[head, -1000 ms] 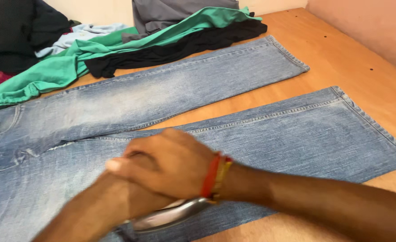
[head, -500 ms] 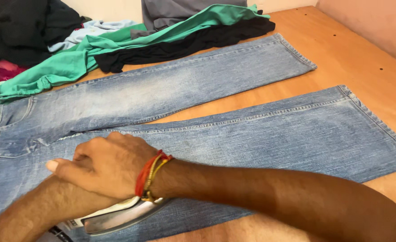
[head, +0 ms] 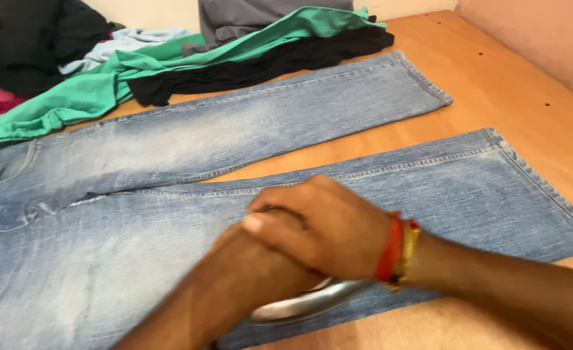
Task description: The person irons a pair of light blue jeans laid flat on a wooden table. They use a handheld electric iron to smooth the fabric, moving from the upper thigh area down to the lower leg, and then back up to the waistband area.
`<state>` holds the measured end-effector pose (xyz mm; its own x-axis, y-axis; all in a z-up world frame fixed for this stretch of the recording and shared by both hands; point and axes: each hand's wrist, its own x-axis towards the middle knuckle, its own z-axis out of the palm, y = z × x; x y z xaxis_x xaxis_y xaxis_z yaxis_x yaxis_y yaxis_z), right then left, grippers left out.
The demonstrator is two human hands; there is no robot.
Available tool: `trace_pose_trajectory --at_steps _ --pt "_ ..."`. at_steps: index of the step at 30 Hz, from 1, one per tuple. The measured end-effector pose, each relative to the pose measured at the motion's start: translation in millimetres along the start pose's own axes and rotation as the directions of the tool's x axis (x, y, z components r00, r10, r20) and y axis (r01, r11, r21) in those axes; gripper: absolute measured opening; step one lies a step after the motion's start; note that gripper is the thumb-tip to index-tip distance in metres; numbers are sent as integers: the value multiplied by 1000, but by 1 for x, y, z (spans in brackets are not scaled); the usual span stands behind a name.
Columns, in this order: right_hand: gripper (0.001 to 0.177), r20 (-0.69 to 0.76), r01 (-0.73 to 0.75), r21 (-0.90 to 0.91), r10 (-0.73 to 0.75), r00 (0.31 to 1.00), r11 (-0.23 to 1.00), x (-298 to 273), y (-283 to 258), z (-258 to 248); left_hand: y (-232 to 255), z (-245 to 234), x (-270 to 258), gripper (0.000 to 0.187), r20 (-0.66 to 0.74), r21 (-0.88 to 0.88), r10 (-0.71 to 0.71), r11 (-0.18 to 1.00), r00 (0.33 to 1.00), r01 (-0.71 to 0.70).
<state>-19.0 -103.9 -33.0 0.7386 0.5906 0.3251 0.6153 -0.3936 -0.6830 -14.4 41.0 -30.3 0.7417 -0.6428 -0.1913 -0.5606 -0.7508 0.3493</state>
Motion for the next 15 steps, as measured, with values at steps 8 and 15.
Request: trace_pose_trajectory --at_steps 8,15 --pt "42 35 -35 -57 37 999 998 -44 49 -69 61 20 76 34 -76 -13 260 965 963 -262" --pt "46 68 -51 -69 56 996 996 -67 89 -115 88 35 121 33 -154 -102 288 947 945 -305"
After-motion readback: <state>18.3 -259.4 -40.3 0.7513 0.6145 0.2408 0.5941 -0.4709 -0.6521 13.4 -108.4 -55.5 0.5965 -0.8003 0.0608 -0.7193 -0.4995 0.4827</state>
